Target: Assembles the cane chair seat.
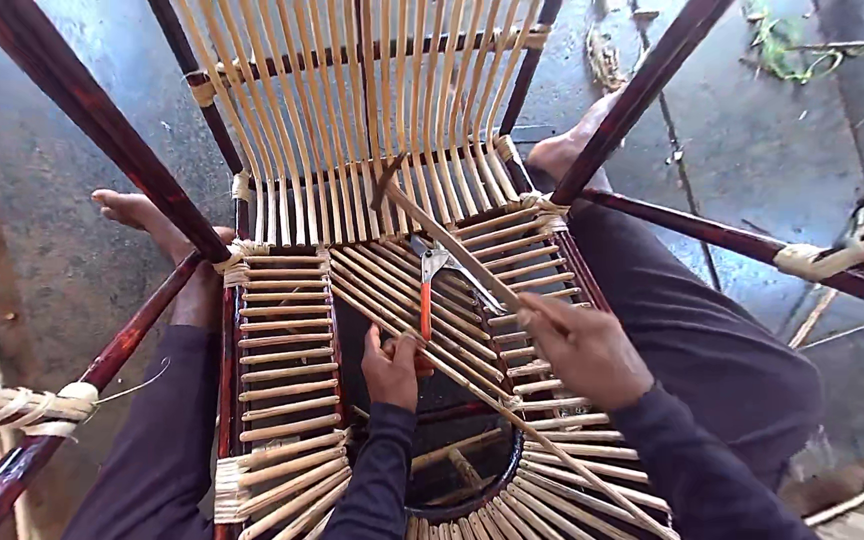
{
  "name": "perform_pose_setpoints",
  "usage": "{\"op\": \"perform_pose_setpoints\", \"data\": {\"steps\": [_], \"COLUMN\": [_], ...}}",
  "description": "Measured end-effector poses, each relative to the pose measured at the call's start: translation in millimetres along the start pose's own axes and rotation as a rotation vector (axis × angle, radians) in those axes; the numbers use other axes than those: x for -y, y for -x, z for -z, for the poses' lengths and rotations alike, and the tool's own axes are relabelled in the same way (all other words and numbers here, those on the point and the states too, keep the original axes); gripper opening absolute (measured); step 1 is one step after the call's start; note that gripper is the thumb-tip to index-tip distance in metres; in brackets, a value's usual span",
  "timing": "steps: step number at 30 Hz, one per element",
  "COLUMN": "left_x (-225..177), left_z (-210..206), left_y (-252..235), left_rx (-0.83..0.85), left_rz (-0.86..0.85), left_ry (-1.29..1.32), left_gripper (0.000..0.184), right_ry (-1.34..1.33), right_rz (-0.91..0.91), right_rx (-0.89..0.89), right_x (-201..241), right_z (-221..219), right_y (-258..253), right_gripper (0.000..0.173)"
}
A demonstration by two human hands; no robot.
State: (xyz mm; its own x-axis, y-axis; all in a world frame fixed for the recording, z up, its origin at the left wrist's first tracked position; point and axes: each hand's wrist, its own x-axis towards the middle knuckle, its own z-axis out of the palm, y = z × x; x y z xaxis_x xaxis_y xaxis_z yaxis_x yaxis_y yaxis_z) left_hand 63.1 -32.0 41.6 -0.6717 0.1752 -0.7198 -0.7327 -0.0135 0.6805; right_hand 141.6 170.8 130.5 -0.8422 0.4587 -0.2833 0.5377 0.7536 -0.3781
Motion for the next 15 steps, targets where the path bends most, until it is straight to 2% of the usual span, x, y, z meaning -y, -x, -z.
{"op": "perform_pose_setpoints", "data": {"steps": [2, 4, 5, 8, 9, 10, 12, 15], "left_x": [1.1, 4.6, 6.9, 13.0, 14.0, 14.8, 15.5, 15.4], "left_z": [-5.4, -8.8, -9.6, -10.4, -11.2, -11.7, -9.3, -5.9], "left_y": [12.8, 27.4, 32.4, 36.4, 34.9, 33.3, 32.0, 33.8], "left_rx": [0.075, 0.158, 0.189, 0.219, 0.226, 0.23, 0.236, 0.242], "left_rz": [0.059, 0.108, 0.125, 0.14, 0.133, 0.123, 0.114, 0.141], "left_ry": [-0.014, -0.027, -0.01, 0.045, 0.059, 0.074, 0.099, 0.106], "left_gripper": [0.053, 0.058, 0.06, 0.054, 0.051, 0.049, 0.049, 0.051], "right_ry": [0.239, 0.308, 0.283, 0.18, 0.191, 0.228, 0.279, 0.11], "right_rz": [-0.053, -0.013, 0.014, -0.033, -0.058, -0.081, -0.115, -0.183], "right_rx": [-0.04, -0.109, -0.113, 0.069, 0.113, 0.141, 0.165, 0.211], "right_x": [2.8, 16.6, 27.4, 62.5, 69.5, 74.6, 80.9, 73.2], "right_z": [13.1, 13.0, 6.4, -37.7, -53.1, -64.1, -70.8, -53.8], "right_y": [-25.9, -43.7, -50.3, -55.7, -56.5, -58.8, -65.9, -73.2], "right_gripper": [0.029, 0.027, 0.033, 0.081, 0.092, 0.097, 0.093, 0.097]}}
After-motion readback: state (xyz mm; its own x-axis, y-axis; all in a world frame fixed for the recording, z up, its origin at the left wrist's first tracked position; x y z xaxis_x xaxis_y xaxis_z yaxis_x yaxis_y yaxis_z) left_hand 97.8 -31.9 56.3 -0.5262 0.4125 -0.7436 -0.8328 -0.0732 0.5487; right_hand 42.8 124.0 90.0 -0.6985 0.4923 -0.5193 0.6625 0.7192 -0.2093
